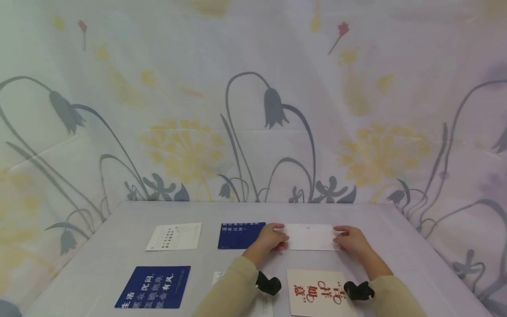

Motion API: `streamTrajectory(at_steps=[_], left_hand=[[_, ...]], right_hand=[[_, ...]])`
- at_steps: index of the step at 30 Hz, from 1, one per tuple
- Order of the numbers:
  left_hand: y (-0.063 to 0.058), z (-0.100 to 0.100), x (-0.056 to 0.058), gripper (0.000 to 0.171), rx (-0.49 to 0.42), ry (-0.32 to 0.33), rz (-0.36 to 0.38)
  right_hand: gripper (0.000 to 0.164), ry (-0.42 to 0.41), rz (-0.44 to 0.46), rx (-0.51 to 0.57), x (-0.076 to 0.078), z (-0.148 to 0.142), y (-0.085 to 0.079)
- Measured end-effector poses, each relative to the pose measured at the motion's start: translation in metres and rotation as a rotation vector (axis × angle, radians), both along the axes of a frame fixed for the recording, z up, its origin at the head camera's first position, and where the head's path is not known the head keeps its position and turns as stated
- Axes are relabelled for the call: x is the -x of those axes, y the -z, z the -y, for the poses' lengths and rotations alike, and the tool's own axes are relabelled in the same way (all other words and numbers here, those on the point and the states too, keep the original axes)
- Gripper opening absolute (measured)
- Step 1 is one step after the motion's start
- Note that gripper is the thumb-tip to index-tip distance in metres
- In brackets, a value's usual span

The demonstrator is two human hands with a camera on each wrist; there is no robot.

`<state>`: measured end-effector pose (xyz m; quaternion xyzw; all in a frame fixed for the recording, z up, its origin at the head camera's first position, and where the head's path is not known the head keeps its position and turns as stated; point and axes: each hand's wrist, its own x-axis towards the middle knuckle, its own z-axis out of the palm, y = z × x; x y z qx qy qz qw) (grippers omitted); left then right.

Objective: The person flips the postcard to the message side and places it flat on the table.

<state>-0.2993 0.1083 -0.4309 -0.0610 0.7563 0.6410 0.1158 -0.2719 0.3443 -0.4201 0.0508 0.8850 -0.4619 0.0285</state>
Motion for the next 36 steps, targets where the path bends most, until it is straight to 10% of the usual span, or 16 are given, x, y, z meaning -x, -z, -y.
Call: streamTrajectory(at_steps=[36], left_hand=[[-0.014,0.022,-0.065,0.031,-0.054,0.142,-0.199]], right_hand=[[0.049,-0.016,-0.059,-0.003,-0.054,0.014,-0.019]])
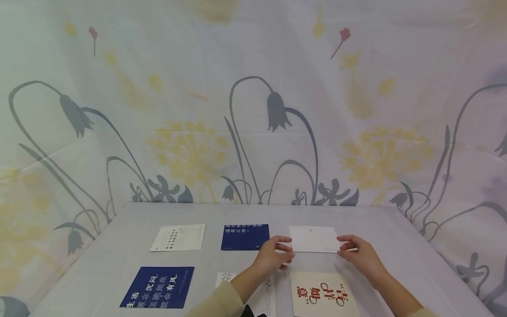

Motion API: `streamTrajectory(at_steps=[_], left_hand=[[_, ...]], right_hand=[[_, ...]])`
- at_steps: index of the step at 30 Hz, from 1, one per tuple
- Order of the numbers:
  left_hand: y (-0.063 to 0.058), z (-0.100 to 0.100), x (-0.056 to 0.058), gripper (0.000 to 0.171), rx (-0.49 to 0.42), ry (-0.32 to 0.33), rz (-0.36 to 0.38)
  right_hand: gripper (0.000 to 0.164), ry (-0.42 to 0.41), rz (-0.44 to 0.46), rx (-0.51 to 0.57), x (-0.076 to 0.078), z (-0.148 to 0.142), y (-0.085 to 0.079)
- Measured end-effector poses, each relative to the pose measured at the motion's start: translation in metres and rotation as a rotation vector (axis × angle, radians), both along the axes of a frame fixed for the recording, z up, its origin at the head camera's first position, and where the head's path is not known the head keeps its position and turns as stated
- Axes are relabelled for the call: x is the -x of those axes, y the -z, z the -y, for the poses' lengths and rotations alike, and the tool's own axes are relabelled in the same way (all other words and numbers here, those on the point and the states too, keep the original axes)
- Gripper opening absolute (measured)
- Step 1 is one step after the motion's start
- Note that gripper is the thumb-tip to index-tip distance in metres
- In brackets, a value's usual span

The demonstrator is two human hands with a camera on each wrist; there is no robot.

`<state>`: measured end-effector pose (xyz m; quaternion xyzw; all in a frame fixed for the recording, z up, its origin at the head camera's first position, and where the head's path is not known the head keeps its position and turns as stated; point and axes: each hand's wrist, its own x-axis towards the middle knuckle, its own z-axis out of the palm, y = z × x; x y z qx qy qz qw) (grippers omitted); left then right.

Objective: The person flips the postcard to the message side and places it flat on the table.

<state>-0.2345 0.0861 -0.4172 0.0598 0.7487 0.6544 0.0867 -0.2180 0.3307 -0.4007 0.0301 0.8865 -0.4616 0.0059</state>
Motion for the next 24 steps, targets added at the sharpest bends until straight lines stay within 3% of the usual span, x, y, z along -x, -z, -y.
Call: streamTrajectory(at_steps=[8,16,24], left_hand=[[-0.004,0.003,-0.014,0.03,0.035,0.009,-0.012],[0.002,0.007,-0.024,0.031,0.064,0.057,-0.065],[0.005,0.012,-0.031,0.044,0.149,0.088,-0.113]], right_hand=[[0.048,0.008,-0.001,-0.012,-0.013,0.0,0.001],[0.049,0.025,0.02,-0.039,-0.022,0.002,0.005],[0.047,-0.009,0.034,-0.047,-0.034,0.006,0.01]])
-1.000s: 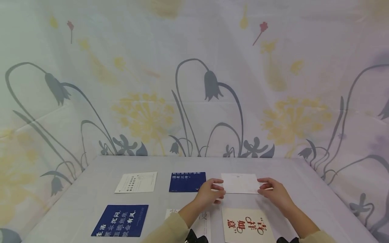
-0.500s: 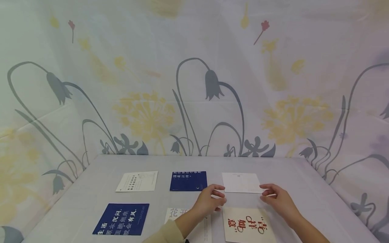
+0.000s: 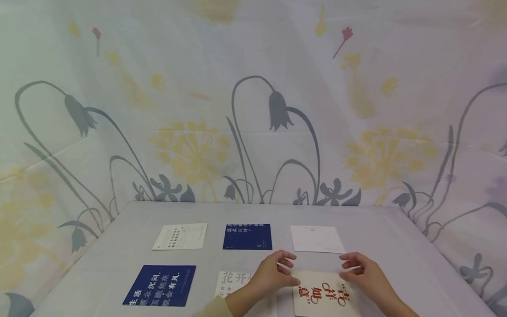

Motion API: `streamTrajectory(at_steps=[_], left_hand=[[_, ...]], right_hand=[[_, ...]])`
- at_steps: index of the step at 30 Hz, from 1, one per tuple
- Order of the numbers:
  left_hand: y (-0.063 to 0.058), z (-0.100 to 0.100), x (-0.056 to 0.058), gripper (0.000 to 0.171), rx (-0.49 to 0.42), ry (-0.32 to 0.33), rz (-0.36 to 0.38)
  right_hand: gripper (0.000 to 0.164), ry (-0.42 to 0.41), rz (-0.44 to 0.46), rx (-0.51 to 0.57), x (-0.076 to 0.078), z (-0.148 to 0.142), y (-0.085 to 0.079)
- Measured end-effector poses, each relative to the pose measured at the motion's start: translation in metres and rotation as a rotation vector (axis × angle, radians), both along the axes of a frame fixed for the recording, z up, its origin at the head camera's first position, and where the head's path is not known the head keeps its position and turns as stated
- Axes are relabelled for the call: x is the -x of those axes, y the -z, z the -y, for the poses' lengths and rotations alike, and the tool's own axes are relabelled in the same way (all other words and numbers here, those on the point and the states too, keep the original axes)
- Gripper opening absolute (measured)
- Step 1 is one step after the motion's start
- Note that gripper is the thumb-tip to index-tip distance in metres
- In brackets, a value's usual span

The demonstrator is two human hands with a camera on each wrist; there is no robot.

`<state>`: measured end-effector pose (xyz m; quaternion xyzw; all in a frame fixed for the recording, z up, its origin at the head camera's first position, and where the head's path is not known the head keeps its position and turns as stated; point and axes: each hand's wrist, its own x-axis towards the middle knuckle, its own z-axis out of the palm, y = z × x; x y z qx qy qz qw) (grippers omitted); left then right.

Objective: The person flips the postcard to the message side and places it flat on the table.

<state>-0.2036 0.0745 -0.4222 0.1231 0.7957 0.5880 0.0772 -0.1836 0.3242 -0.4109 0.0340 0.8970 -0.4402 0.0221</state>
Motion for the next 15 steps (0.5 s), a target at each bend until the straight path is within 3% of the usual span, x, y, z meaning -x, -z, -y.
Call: streamTrajectory(at_steps=[7,12,15], left_hand=[[0.005,0.006,-0.002,0.054,0.242,0.086,-0.151],[0.008,0.007,-0.002,0.055,0.388,0.138,-0.204],[0.009,0.006,-0.002,0.056,0.458,0.167,-0.23]], right_hand=[[0.048,-0.034,0.031,-0.009,-0.003,-0.004,0.008],[0.047,-0.186,-0.019,-0.042,-0.007,-0.014,0.013],[0.049,-0.226,-0.001,-0.058,-0.008,-0.017,0.016]])
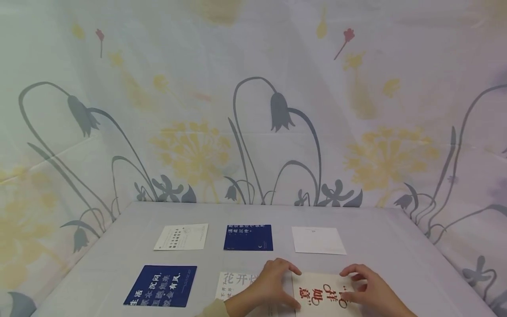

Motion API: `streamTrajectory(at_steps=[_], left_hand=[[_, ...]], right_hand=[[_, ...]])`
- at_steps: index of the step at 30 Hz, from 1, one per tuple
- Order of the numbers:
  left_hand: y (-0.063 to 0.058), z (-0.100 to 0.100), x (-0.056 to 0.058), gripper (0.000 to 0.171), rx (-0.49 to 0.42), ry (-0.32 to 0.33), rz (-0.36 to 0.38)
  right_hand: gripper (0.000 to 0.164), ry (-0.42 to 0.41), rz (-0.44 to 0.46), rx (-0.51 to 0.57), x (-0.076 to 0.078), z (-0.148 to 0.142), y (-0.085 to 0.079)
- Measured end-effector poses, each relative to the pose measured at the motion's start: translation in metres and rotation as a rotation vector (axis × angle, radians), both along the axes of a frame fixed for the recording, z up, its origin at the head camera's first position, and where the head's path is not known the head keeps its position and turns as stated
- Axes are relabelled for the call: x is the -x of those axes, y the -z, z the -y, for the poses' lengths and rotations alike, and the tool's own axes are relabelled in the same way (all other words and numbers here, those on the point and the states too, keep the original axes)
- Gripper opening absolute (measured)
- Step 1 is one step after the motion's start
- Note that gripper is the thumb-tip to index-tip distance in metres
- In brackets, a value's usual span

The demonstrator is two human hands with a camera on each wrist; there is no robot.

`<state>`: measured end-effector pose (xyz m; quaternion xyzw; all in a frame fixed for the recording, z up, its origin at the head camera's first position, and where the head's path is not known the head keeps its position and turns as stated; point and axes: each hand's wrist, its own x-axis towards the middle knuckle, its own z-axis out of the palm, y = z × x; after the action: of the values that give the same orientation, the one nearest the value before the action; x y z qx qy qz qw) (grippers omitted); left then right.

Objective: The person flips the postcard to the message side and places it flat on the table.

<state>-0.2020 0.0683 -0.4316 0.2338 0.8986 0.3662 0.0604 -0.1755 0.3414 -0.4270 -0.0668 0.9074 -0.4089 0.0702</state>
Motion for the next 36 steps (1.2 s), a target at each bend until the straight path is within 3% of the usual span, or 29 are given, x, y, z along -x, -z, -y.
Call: streamTrajectory(at_steps=[3,5,10,14,22,30,32,36], left_hand=[[0.001,-0.001,-0.001,0.056,0.059,0.026,-0.043],[0.001,-0.001,-0.001,0.056,0.091,0.038,-0.061],[-0.001,-0.002,-0.001,0.055,0.153,0.054,-0.047],[-0.001,-0.001,-0.001,0.053,0.178,0.065,-0.036],[-0.001,-0.001,0.0,0.054,0.223,0.079,-0.068],[-0.002,-0.002,0.002,0.058,0.219,0.067,-0.031],[-0.002,-0.002,0.002,0.058,0.218,0.065,-0.034],[-0.001,-0.003,0.002,0.056,0.177,0.039,-0.037]], right_hand=[[0.051,0.024,0.075,-0.033,0.0,0.0,0.003],[0.05,-0.006,0.095,-0.064,0.0,-0.001,0.005],[0.044,-0.216,0.014,-0.111,0.001,-0.009,0.008],[0.039,-0.298,-0.03,-0.125,0.003,-0.015,0.01],[0.038,-0.333,-0.098,-0.15,0.006,-0.018,0.015],[0.042,-0.432,-0.326,0.001,0.009,-0.02,0.024],[0.044,-0.423,-0.307,0.013,0.008,-0.019,0.022],[0.05,-0.343,-0.178,0.002,0.005,-0.015,0.014]])
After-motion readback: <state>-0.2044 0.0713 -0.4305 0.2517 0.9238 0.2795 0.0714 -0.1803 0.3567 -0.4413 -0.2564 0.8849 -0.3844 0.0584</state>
